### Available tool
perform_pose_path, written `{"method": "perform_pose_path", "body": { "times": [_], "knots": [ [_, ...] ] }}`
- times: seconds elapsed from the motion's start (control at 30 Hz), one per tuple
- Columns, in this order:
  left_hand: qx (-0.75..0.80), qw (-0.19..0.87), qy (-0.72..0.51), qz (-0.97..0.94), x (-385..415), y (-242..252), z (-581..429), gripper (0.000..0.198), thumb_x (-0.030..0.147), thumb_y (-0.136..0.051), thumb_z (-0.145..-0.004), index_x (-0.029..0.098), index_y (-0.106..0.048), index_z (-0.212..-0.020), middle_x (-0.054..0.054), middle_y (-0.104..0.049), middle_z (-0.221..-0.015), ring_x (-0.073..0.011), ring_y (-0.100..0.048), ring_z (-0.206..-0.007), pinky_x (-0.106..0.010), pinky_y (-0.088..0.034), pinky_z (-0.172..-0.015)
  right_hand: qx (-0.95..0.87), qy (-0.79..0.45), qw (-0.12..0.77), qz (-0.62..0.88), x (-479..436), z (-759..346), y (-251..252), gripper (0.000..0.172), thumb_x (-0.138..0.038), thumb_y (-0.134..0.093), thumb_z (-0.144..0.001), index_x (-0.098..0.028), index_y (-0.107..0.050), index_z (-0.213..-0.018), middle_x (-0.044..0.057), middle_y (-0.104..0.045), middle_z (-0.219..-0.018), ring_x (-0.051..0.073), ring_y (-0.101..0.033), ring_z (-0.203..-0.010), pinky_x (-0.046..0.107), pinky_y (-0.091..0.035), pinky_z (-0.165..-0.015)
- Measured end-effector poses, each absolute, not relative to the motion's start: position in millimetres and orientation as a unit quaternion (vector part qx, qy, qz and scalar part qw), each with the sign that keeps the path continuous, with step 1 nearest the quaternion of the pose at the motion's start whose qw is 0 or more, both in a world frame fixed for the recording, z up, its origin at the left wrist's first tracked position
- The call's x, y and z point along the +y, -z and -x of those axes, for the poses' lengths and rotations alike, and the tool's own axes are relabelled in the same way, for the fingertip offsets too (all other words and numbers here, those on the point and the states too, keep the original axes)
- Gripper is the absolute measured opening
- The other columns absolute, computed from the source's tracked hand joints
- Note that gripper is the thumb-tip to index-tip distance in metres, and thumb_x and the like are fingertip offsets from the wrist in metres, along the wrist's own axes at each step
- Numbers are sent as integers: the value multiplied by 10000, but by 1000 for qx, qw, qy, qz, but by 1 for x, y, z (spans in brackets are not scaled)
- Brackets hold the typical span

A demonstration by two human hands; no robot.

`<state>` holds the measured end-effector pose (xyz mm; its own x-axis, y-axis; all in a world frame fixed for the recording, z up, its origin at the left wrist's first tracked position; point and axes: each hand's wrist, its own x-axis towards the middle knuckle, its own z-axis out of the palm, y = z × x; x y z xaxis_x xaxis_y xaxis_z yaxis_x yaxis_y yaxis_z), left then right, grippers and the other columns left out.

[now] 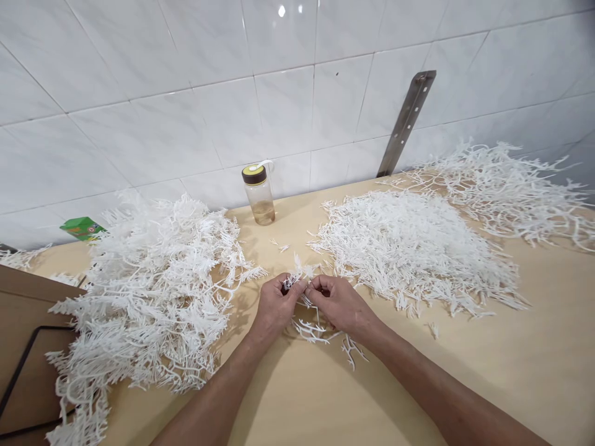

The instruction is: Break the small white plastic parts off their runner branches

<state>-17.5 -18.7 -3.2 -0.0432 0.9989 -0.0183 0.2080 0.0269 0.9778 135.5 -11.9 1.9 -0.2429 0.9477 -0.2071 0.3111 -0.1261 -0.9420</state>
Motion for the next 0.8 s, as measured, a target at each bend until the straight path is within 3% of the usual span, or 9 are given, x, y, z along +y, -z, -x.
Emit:
{"method": "perform_pose_path", "body": {
  "times": [0.17, 0.4, 0.6, 0.8],
  "knots": [
    [605, 348, -426, -575, -21, 8, 14, 344, 448, -574, -838, 196, -442, -645, 57, -417, -562, -99, -355, -539, -232, -299, -529, -616, -503, 299, 528, -13, -133, -2, 107, -268, -550, -746, -188, -590, -688, -37, -544, -604, 101, -441, -519, 228, -349, -494],
    [622, 287, -411, -601, -20, 13, 13, 337, 396, -529, -865, 208, -384, -626, 58, -417, -548, -106, -356, -529, -241, -292, -536, -649, -455, 298, 533, -14, -132, 3, 126, -270, -528, -754, -194, -612, -698, -14, -611, -656, 140, -508, -599, 264, -377, -572],
    [607, 273, -398, -632, -23, 11, 16, 301, 411, -468, -925, 210, -426, -704, 47, -457, -589, -120, -399, -549, -252, -310, -564, -639, -432, 302, 561, -17, -132, 7, 185, -326, -531, -806, -198, -644, -735, -7, -624, -661, 160, -534, -613, 275, -384, -576],
    [595, 246, -381, -663, -23, 10, 15, 188, 318, -421, -926, 223, -407, -765, 39, -449, -636, -139, -409, -591, -262, -317, -590, -650, -457, 326, 511, -20, -130, 9, 184, -306, -531, -822, -186, -641, -735, -7, -625, -670, 146, -522, -614, 263, -373, -575]
  ]
}}
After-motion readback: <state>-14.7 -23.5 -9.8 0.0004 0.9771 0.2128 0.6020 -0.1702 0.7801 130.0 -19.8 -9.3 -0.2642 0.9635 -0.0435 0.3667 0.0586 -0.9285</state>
